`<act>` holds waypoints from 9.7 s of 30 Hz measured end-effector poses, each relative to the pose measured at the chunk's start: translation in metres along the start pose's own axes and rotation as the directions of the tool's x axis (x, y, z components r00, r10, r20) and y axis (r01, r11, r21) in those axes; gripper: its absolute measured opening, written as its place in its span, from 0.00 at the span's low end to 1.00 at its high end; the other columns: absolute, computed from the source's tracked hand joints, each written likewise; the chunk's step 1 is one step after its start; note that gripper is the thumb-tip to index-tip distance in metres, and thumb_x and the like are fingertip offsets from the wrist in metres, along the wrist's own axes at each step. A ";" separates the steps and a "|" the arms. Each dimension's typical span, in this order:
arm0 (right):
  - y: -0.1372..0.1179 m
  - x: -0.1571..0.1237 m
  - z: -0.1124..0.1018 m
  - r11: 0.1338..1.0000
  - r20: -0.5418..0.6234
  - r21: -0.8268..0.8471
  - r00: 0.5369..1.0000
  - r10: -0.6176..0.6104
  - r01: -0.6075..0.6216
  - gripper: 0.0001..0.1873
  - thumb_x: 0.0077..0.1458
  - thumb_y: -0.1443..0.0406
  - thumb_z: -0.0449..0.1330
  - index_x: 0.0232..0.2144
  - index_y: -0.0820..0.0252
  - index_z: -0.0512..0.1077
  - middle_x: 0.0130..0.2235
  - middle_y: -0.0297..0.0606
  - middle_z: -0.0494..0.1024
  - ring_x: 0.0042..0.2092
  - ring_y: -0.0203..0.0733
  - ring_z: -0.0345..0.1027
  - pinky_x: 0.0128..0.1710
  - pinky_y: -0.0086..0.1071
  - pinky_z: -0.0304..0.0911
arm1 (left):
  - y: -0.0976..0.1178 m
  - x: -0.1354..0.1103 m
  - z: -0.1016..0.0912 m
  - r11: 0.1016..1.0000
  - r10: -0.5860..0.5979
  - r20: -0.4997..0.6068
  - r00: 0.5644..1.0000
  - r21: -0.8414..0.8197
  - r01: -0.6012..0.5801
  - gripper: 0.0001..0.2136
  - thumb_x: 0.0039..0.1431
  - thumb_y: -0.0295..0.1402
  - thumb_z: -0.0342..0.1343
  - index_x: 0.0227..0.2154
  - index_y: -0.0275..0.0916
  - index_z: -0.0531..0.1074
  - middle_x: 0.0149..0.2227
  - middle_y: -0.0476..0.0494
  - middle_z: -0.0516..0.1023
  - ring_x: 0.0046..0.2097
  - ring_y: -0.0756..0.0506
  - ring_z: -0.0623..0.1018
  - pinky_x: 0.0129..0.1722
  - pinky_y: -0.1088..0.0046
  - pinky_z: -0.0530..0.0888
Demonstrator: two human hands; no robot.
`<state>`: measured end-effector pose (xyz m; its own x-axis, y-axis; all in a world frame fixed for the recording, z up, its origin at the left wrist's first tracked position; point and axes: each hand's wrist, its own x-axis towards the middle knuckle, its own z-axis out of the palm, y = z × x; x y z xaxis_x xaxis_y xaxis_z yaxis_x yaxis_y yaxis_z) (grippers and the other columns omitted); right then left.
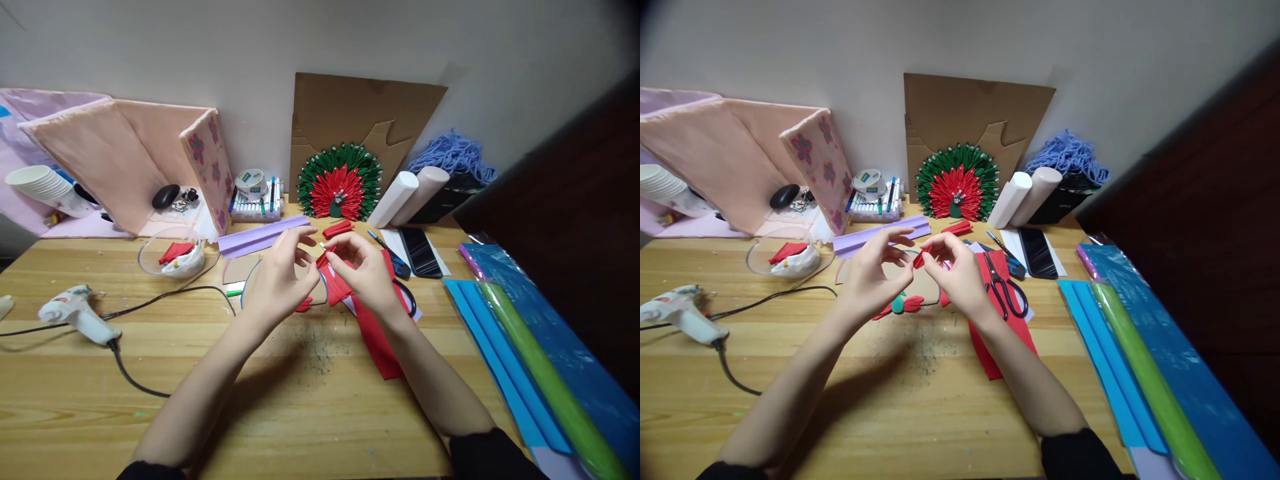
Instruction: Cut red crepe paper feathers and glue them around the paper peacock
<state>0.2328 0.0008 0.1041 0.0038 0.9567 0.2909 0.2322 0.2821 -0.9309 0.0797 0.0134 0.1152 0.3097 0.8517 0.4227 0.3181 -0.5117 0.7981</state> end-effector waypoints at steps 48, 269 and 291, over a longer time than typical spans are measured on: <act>0.088 -0.011 0.044 0.848 0.309 -0.455 0.845 0.437 -0.272 0.04 0.43 0.72 0.58 0.25 0.63 0.72 0.28 0.38 0.77 0.30 0.35 0.70 0.30 0.26 0.63 | -0.093 0.012 -0.035 0.636 -0.691 0.521 0.501 0.768 0.078 0.15 0.39 0.34 0.63 0.34 0.36 0.77 0.35 0.44 0.81 0.36 0.47 0.77 0.29 0.77 0.65; -0.012 -0.055 0.209 0.996 0.809 0.013 0.586 0.044 -0.093 0.17 0.55 0.54 0.51 0.25 0.60 0.67 0.23 0.32 0.64 0.25 0.36 0.59 0.25 0.29 0.55 | -0.077 -0.267 -0.212 0.385 0.279 -0.290 0.915 0.907 0.171 0.10 0.60 0.26 0.50 0.41 0.41 0.74 0.33 0.43 0.79 0.37 0.47 0.77 0.37 0.70 0.70; -0.014 -0.054 0.210 0.995 0.803 -0.015 0.592 0.070 -0.098 0.17 0.54 0.54 0.51 0.27 0.61 0.69 0.23 0.32 0.65 0.25 0.36 0.59 0.25 0.29 0.55 | -0.076 -0.261 -0.214 0.284 0.358 -0.245 0.901 0.948 0.145 0.09 0.57 0.24 0.53 0.40 0.38 0.73 0.32 0.43 0.79 0.36 0.47 0.77 0.34 0.72 0.71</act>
<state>0.0253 -0.0398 0.0554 -0.7627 0.6429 -0.0706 0.2450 0.1862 -0.9515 -0.2175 -0.1457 0.0361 0.1737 0.6123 0.7713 0.9844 -0.1289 -0.1194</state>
